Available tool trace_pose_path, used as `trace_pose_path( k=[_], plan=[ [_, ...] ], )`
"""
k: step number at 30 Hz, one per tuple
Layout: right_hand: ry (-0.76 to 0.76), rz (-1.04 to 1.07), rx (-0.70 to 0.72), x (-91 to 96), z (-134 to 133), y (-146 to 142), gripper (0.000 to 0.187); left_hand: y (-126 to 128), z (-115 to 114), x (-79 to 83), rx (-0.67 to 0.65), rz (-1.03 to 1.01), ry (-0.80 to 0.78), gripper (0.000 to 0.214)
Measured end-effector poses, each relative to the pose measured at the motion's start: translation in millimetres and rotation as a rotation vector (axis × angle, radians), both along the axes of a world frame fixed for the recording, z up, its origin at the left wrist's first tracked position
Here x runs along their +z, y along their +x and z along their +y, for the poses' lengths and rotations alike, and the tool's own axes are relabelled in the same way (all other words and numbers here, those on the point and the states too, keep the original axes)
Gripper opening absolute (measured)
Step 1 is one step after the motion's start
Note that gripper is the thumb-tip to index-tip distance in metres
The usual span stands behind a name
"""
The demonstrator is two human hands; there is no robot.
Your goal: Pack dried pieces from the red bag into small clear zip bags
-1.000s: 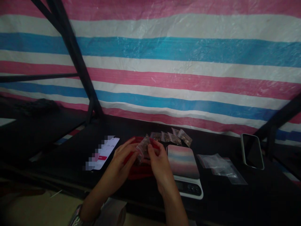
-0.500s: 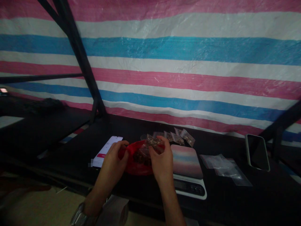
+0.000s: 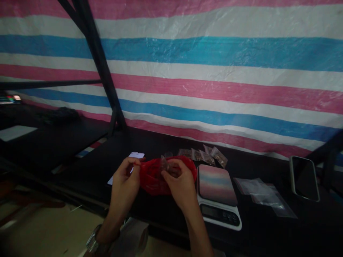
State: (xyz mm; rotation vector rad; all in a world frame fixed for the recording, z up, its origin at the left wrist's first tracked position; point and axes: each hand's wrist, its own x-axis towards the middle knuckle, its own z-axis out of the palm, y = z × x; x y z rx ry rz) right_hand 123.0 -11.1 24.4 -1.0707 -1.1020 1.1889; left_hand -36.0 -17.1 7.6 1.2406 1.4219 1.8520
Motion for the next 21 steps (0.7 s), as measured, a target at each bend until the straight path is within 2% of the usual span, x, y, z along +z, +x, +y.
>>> trace_pose_path(
  k=[7,10,15,21],
  plan=[
    [0.044,-0.065,-0.076,12.7,-2.1,5.2,0.026,2.0,-3.9,5.3,0.015,0.006,-0.008,0.008],
    [0.073,-0.038,-0.148,11.7,0.2,3.0,0.023,2.1,-3.1,4.8,0.028,0.020,0.000,0.008],
    [0.064,0.024,-0.221,7.1,2.1,6.2,0.032,3.4,-2.9,4.5,0.033,0.007,-0.004,0.008],
    [0.097,-0.010,-0.234,7.9,0.0,2.5,0.031,3.9,-4.4,7.6,0.004,-0.012,-0.015,0.009]
  ],
)
